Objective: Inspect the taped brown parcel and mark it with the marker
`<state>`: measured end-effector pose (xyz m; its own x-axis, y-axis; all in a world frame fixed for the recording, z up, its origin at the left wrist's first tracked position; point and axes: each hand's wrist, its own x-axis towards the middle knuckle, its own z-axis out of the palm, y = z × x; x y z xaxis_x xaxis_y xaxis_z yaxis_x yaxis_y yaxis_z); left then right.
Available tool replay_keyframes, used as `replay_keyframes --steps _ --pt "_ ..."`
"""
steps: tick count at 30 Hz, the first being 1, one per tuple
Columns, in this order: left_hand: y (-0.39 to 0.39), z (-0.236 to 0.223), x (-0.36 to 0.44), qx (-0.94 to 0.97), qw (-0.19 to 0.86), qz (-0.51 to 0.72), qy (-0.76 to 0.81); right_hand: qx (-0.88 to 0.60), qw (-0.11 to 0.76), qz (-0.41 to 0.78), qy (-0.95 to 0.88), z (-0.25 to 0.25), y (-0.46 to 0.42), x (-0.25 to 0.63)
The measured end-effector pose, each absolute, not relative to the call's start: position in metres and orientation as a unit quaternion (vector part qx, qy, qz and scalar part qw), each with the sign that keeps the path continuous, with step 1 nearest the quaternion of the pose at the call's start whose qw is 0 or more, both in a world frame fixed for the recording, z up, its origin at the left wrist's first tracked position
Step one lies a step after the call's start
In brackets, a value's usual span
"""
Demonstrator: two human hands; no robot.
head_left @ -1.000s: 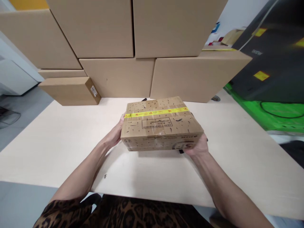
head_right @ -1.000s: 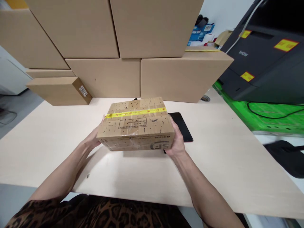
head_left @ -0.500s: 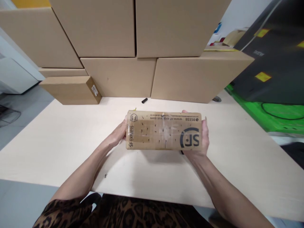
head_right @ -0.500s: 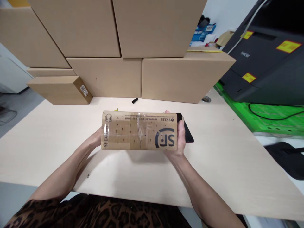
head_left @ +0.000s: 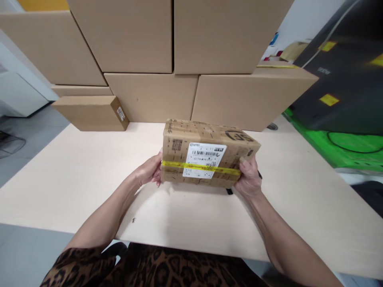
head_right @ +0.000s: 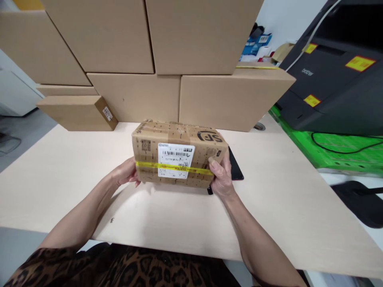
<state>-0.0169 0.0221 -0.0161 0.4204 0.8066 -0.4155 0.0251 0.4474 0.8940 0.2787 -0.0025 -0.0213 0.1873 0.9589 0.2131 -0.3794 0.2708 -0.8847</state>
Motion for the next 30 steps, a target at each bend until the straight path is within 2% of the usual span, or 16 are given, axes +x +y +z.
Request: replay_keyframes --steps 6,15,22,30 --pt "0.023 -0.017 -0.020 0.433 0.755 0.254 0.423 -0.347 0.668 0.499 -0.429 -0.017 -0.001 0.283" --pt "0.023 -0.021 -0.016 0.509 0.687 0.277 0.438 -0.384 0.661 0.527 -0.371 -0.022 -0.002 0.270" --pt "0.018 -0.025 -0.005 0.537 0.558 0.461 0.432 -0.385 0.652 0.553 -0.348 -0.020 0.001 0.271" --pt "0.019 -0.024 -0.014 0.509 0.657 0.397 0.390 -0.399 0.631 0.554 -0.370 -0.027 0.004 0.272"
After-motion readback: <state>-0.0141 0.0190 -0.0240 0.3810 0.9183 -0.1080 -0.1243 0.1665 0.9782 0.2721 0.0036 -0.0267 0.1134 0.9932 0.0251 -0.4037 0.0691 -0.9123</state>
